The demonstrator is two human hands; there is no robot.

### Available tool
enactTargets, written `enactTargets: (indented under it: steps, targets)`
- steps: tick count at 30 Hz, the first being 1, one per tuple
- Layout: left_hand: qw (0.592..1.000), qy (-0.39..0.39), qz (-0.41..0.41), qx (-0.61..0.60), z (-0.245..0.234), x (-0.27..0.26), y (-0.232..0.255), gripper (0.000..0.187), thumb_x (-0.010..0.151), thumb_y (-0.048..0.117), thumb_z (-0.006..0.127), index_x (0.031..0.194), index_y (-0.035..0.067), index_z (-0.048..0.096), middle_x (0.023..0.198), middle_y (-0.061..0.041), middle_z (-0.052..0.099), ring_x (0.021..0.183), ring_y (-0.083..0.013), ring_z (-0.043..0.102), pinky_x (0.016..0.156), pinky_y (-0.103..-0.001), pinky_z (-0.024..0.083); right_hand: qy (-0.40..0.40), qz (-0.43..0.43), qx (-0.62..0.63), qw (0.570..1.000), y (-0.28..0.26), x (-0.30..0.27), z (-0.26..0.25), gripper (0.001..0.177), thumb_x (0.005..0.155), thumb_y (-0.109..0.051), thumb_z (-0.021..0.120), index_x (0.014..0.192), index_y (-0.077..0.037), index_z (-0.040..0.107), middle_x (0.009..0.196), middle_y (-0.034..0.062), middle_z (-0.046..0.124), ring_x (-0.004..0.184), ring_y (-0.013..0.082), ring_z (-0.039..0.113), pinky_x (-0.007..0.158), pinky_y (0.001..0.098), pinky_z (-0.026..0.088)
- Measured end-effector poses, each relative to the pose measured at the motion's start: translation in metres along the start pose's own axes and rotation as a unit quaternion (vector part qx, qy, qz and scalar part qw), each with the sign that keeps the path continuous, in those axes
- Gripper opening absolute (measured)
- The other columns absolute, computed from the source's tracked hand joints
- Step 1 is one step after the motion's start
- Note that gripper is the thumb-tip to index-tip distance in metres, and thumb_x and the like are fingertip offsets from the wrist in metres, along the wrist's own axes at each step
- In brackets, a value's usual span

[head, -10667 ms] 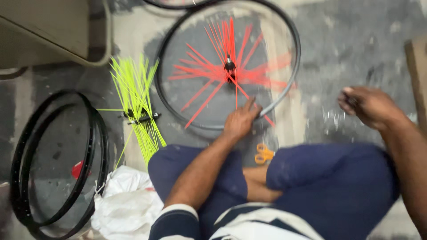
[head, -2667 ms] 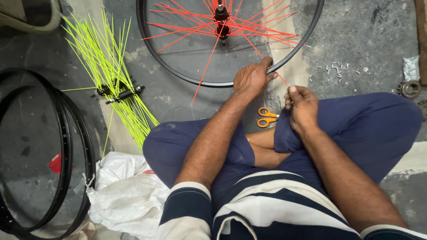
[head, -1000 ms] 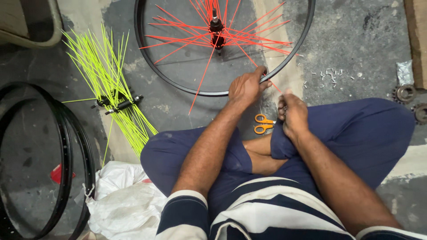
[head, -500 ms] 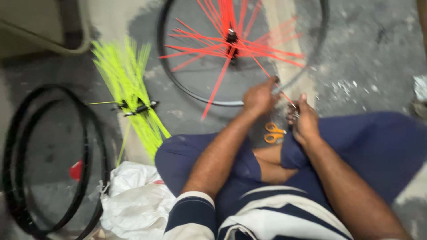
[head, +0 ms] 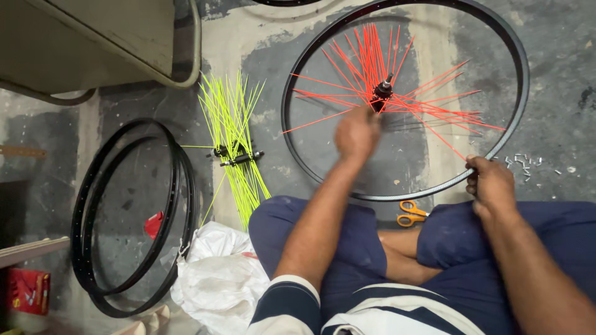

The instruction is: The person sits on the floor and laces a bicycle wheel by inserting red spokes into the hub and rim. They thread the spoke ends through the rim holes and secure them with nipples, repeating the process for multiple spokes.

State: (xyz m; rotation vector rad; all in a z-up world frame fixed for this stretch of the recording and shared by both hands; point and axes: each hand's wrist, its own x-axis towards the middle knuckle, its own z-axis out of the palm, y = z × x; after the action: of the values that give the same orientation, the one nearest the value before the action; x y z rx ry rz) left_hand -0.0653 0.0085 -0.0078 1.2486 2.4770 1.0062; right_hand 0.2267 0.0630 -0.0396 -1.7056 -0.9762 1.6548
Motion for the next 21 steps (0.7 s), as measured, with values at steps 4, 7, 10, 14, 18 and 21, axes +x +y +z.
enactTargets:
  steps: [4,7,10,14,18,21]
  targets:
    - [0.988,-0.100,-0.060,0.104,0.004,0.026,-0.052,0.026,0.091,0.019,0.063,0.115,0.012,0.071,0.113,-0.017,0.072,0.103,-0.0415,0.067,0.088,-0.053,0.053,0.024,0.021,0.030,0.999,0.011,-0.002,0.007,0.015,0.092,-0.019,0.070,0.088,-0.006,0.064,0.070,0.0005,0.052,0.053,0.0113,0.045,0.045,0.0284,0.032]
    - [0.992,-0.037,0.023,0.121,0.023,0.037,-0.073,0.045,0.085,0.011,0.061,0.131,0.007,0.061,0.128,-0.018,0.066,0.106,-0.0424,0.065,0.086,-0.053,0.053,0.034,0.014,0.016,0.999,0.016,-0.002,0.006,0.017,0.091,-0.018,0.072,0.087,-0.006,0.062,0.068,0.0008,0.052,0.053,0.0116,0.047,0.045,0.0287,0.034]
    - [0.986,0.010,0.069,0.149,0.037,0.052,-0.081,0.053,0.081,0.011,0.062,0.133,0.005,0.059,0.135,-0.018,0.062,0.105,-0.0418,0.062,0.082,-0.050,0.054,0.040,-0.004,-0.004,0.999,0.020,-0.004,0.007,0.015,0.091,-0.017,0.071,0.086,-0.006,0.062,0.068,0.0016,0.055,0.052,0.0127,0.048,0.046,0.0298,0.036]
    - [0.968,-0.033,0.105,0.227,0.038,0.078,-0.097,0.031,0.090,0.015,0.059,0.120,0.011,0.065,0.123,-0.010,0.067,0.113,-0.0351,0.061,0.093,-0.051,0.048,0.040,0.003,-0.001,0.999,0.022,-0.006,0.009,0.014,0.092,-0.017,0.071,0.087,-0.007,0.062,0.069,-0.0005,0.053,0.053,0.0109,0.046,0.046,0.0296,0.034]
    - [0.908,0.109,0.256,0.314,0.010,0.091,-0.106,0.032,0.089,0.017,0.054,0.117,0.010,0.067,0.115,-0.012,0.067,0.112,-0.0306,0.062,0.109,-0.057,0.037,0.037,0.003,0.000,0.999,0.019,-0.007,0.008,0.015,0.092,-0.017,0.071,0.086,-0.008,0.061,0.068,0.0001,0.054,0.052,0.0112,0.047,0.046,0.0292,0.035]
    - [0.886,-0.029,0.263,0.381,-0.038,0.098,-0.104,0.019,0.094,0.014,0.054,0.105,0.011,0.069,0.098,-0.011,0.070,0.099,-0.0303,0.065,0.109,-0.055,0.043,0.041,0.002,-0.003,0.999,0.022,-0.011,0.009,0.015,0.092,-0.018,0.071,0.085,-0.008,0.062,0.067,-0.0001,0.054,0.051,0.0113,0.046,0.045,0.0290,0.034]
